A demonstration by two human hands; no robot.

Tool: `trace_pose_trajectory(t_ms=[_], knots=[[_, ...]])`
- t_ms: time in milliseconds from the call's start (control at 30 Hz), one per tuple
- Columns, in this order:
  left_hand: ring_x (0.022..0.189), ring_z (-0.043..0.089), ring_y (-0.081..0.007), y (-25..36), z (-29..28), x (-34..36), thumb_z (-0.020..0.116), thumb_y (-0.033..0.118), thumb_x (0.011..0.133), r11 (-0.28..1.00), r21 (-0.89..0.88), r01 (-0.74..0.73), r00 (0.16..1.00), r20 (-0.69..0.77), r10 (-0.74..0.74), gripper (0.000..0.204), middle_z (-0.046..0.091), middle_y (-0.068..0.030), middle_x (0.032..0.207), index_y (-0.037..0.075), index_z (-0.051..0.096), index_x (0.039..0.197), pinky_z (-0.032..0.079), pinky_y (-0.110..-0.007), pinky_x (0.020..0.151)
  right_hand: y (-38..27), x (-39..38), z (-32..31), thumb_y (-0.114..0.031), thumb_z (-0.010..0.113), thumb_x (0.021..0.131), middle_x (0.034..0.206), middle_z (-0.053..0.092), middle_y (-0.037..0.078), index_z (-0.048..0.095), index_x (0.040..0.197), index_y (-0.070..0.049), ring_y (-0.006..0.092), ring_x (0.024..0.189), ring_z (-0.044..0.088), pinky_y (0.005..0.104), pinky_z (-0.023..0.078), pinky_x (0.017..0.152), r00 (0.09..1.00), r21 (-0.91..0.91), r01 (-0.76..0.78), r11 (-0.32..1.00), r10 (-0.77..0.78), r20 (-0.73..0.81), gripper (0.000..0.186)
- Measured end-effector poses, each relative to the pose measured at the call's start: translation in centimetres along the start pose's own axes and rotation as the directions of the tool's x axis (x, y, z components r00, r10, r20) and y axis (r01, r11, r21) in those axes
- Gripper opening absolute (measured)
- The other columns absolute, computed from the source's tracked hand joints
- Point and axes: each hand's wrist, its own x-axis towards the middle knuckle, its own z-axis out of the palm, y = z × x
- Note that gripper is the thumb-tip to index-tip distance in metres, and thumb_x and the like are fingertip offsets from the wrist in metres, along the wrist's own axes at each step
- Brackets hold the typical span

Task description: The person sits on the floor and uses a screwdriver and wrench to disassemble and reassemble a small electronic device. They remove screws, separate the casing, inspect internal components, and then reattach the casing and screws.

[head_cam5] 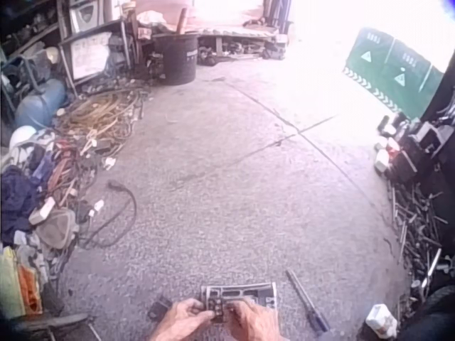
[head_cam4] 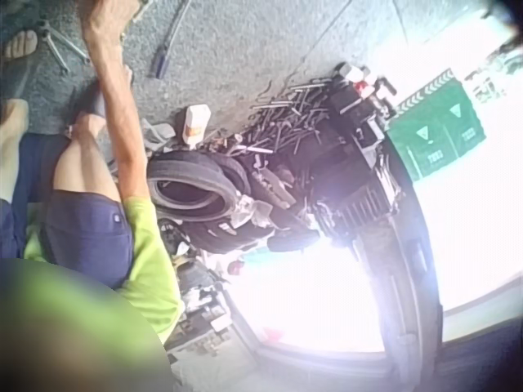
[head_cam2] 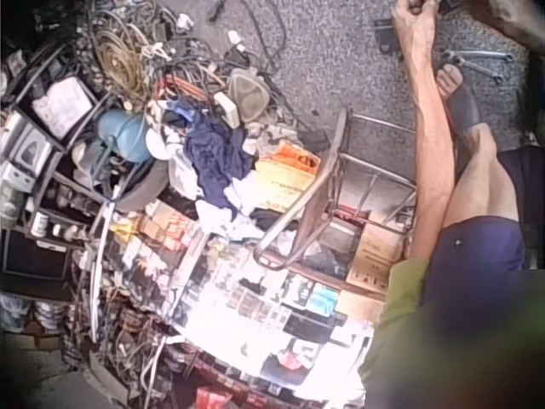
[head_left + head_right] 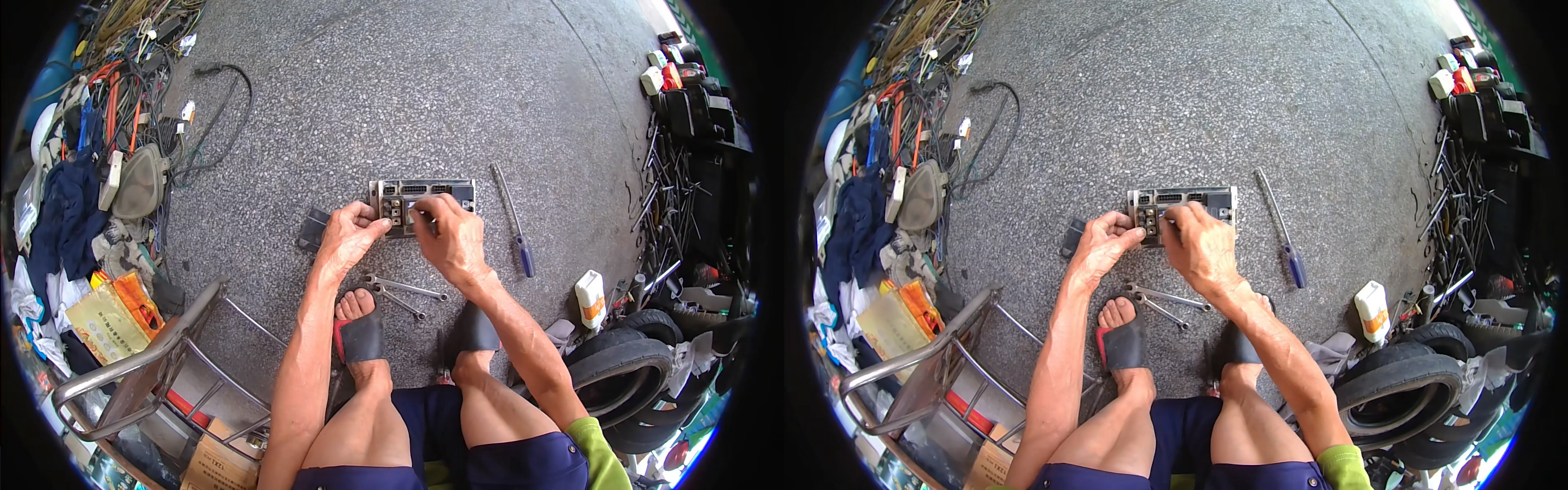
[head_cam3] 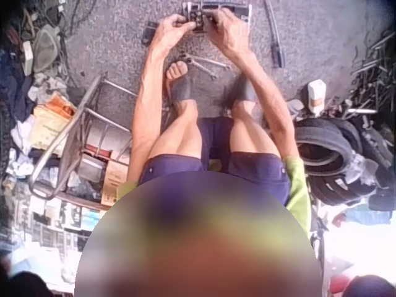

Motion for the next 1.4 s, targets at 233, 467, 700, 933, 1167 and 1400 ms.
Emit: trace_pose_trajectory(t_ms=[233, 467, 700, 933, 1167, 1400], knots=[[0.079, 0.06, -0.0097, 2.9, -0.2, -0.7, 0.081, 0.007, 0.079, 0.969, 0.008, -0.248, 0.963, -0.104, 0.248, 0.033, 0.064, -0.0021, 0.088, 0.001, 0.068, 0.108, 0.054, -0.025, 0.072, 1.7, -1.5, -2.1, -0.013, 0.074, 0.091, 0.073, 0.068, 0.005, 0.07, 0.095, 0.0, 0.0089, 0.065, 0.062, 0.0258, 0.051, 0.06, 0.921, 0.252, -0.385, 0.888, 0.388, 0.042, 0.014], [0.073, 0.061, -0.0102, 5.5, 2.1, -3.0, 0.073, -0.002, 0.082, 0.918, 0.14, -0.37, 0.928, 0.092, 0.361, 0.029, 0.068, -0.0035, 0.087, 0.001, 0.072, 0.111, 0.048, -0.026, 0.063, -0.7, -1.4, -1.1, -0.015, 0.073, 0.093, 0.077, 0.068, 0.001, 0.07, 0.097, 0.003, 0.0048, 0.068, 0.058, 0.0223, 0.046, 0.058, 0.822, 0.665, -0.547, 0.508, 0.478, 0.31, 0.019], [0.074, 0.068, -0.0281, 8.1, 0.1, -6.4, 0.072, 0.008, 0.084, 0.663, 0.525, -0.534, 0.785, 0.018, 0.619, 0.014, 0.072, -0.0137, 0.085, 0.001, 0.074, 0.096, 0.051, -0.037, 0.071, -3.0, 1.4, -3.4, -0.02, 0.071, 0.094, 0.077, 0.067, 0.0, 0.072, 0.097, -0.001, 0.0037, 0.061, 0.055, 0.0222, 0.042, 0.051, 0.735, 0.629, -0.676, 0.384, 0.297, 0.609, 0.019], [0.075, 0.066, -0.0313, 7.4, -2.8, -10.9, 0.071, 0.009, 0.086, 0.542, 0.756, -0.367, 0.806, -0.032, 0.591, 0.011, 0.069, -0.0134, 0.081, -0.001, 0.07, 0.09, 0.046, -0.041, 0.074, -3.8, 5.9, -5.9, -0.02, 0.068, 0.092, 0.086, 0.073, 0.014, 0.071, 0.099, 0.001, 0.02, 0.075, 0.072, 0.0362, 0.055, 0.063, 0.754, 0.098, -0.214, 0.972, 0.1, 0.649, 0.023], [0.077, 0.064, -0.0305, 8.6, -4.7, -11.6, 0.069, 0.009, 0.087, 0.515, 0.768, -0.381, 0.771, -0.043, 0.635, 0.011, 0.065, -0.0126, 0.079, 0.0, 0.068, 0.093, 0.044, -0.042, 0.073, -1.9, 5.6, -1.2, -0.017, 0.066, 0.088, 0.086, 0.065, 0.014, 0.062, 0.085, -0.003, 0.0363, 0.077, 0.067, 0.048, 0.053, 0.068, 0.869, -0.213, 0.245, 0.946, -0.117, 0.482, 0.015], [0.07, 0.062, -0.0303, 8.5, -5.7, -12.1, 0.068, 0.006, 0.078, 0.569, 0.73, -0.379, 0.763, -0.102, 0.639, 0.011, 0.063, -0.0122, 0.073, -0.001, 0.071, 0.087, 0.046, -0.041, 0.072, -1.1, 4.2, 0.7, -0.016, 0.064, 0.089, 0.085, 0.063, 0.013, 0.063, 0.089, -0.004, 0.0355, 0.075, 0.066, 0.0475, 0.051, 0.065, 0.886, -0.302, 0.224, 0.927, -0.065, 0.458, 0.012]])
